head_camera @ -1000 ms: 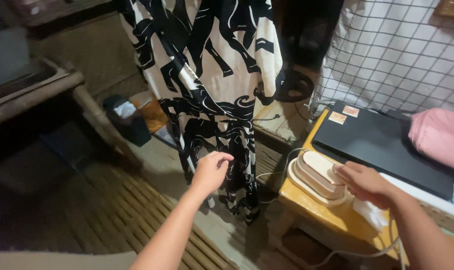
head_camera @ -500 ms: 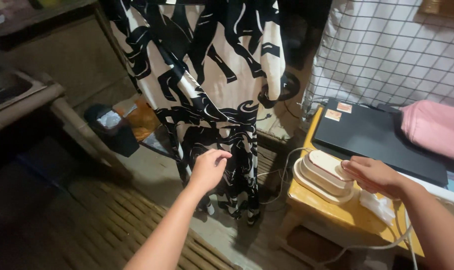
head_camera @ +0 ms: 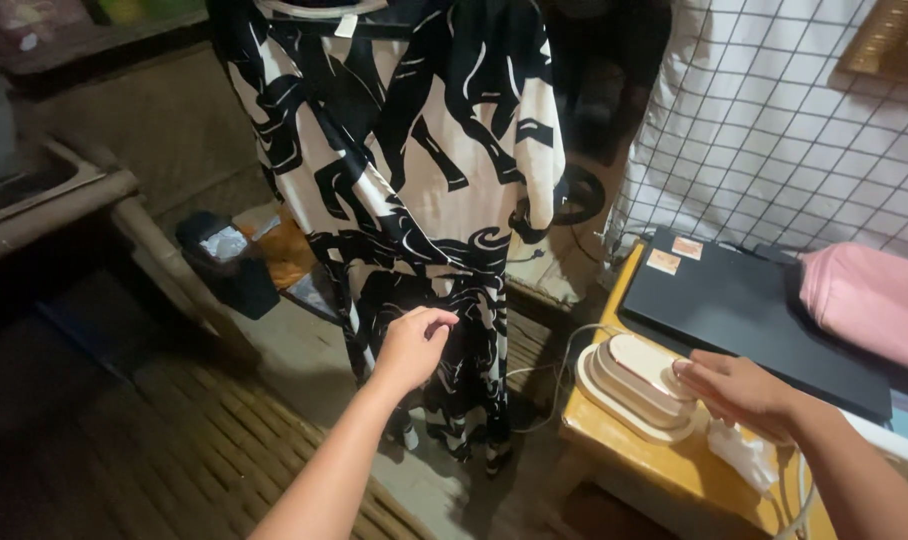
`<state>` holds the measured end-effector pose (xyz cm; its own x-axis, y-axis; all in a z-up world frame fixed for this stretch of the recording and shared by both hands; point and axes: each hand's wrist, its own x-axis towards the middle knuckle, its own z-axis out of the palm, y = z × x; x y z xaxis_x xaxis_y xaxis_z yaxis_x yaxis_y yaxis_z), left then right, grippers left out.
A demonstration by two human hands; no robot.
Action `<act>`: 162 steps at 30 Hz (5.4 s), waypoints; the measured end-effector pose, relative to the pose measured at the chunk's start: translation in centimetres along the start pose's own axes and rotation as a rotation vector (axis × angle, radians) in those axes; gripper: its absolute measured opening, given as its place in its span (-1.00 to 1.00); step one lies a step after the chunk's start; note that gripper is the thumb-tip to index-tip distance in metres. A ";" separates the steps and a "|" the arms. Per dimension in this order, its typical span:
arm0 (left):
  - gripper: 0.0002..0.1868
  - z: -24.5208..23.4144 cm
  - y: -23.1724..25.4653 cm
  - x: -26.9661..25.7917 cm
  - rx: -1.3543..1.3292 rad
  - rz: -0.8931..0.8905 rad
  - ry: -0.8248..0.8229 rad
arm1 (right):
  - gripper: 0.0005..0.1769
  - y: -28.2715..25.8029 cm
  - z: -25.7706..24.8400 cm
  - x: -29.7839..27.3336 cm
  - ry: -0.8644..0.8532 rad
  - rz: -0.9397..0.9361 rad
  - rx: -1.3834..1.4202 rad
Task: Preparing a portable iron with water and inspecting a dress.
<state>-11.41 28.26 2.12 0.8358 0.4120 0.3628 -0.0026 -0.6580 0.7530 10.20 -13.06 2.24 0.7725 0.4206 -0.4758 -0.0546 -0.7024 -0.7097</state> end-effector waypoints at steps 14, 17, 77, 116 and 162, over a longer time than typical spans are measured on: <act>-0.81 -10.6 0.9 11.8 0.191 0.196 0.291 | -0.74 -22.4 1.0 3.4 0.533 -1.064 -0.495; -0.79 -16.1 3.0 16.2 0.276 0.370 0.521 | -0.74 -31.8 2.3 -1.6 0.848 -1.512 -0.376; -0.57 -22.1 2.6 -18.8 0.045 -0.605 0.682 | -0.44 -26.4 14.9 11.1 0.676 -0.800 0.082; -0.32 -42.1 6.3 7.7 0.011 0.006 0.484 | -0.68 -56.4 29.8 -12.7 -0.584 -0.929 0.866; -0.80 -20.9 21.4 18.3 0.872 0.882 0.507 | -0.70 -39.6 4.9 -3.1 0.511 -1.226 0.174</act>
<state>-7.58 34.91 36.30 0.4408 -0.2940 0.8481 0.0754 -0.9294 -0.3614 6.85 16.22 29.27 0.5262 0.4352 0.7306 0.7894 0.0693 -0.6099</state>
